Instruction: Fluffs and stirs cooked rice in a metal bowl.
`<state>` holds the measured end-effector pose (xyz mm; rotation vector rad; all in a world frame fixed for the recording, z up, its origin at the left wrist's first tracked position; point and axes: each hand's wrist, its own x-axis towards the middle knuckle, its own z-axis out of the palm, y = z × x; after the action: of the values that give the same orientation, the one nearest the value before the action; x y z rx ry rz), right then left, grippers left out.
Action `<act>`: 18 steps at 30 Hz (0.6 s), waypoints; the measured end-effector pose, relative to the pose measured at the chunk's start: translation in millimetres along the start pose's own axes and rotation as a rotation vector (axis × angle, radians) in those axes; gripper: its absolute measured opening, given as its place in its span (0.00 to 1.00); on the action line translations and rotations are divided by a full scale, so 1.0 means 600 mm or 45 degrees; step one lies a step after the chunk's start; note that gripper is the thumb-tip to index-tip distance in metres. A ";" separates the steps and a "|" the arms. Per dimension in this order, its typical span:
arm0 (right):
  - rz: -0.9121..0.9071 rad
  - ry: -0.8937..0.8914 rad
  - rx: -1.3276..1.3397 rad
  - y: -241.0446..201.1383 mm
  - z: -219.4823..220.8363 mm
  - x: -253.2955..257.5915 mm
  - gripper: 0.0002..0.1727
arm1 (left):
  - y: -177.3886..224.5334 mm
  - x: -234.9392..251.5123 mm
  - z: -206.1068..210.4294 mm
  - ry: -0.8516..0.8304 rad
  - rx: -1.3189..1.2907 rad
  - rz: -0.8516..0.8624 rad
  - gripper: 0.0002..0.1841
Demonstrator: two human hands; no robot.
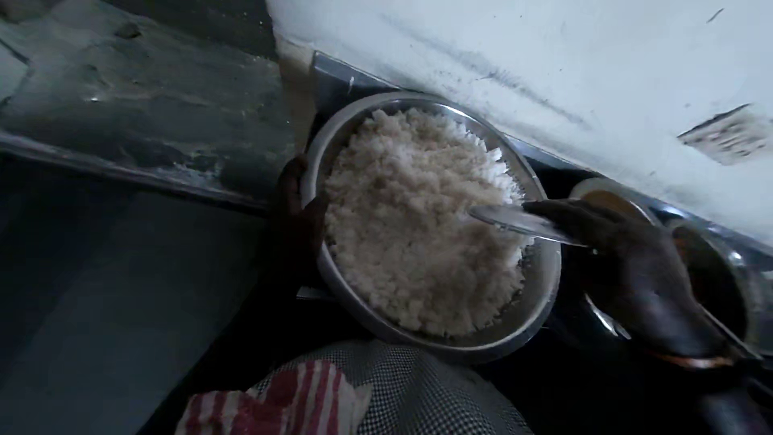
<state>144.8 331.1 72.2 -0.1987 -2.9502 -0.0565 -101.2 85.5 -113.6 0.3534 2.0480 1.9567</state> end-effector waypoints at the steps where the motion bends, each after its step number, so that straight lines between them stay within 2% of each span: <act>1: 0.040 0.009 0.010 -0.016 -0.007 -0.009 0.25 | 0.001 0.000 0.002 0.004 -0.024 -0.003 0.34; 3: 0.045 -0.028 -0.001 -0.055 0.022 -0.030 0.22 | 0.007 -0.002 0.003 0.009 -0.034 -0.022 0.34; 5: -0.037 -0.030 -0.061 -0.082 0.106 -0.041 0.16 | 0.013 -0.006 0.003 0.015 0.049 -0.038 0.33; 7: -0.018 -0.013 -0.049 -0.078 0.164 -0.037 0.14 | 0.021 -0.014 -0.001 0.007 0.173 -0.065 0.32; 9: 0.182 -0.006 0.120 -0.055 0.144 -0.022 0.15 | 0.016 -0.011 -0.001 0.030 0.150 -0.077 0.33; 11: 0.297 0.019 0.211 -0.034 0.094 -0.007 0.14 | 0.014 -0.010 0.001 0.064 0.104 -0.075 0.32; 14: 0.152 0.114 0.089 -0.012 0.039 0.048 0.14 | 0.018 -0.011 0.005 0.078 0.121 -0.048 0.32; 18: -0.113 -0.005 -0.094 -0.003 0.040 0.230 0.15 | 0.020 -0.016 0.005 0.083 0.145 -0.063 0.32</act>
<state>5.8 348.3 74.3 -0.0774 -2.9620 -0.1775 -91.7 85.4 -101.7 0.2643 2.1931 1.8511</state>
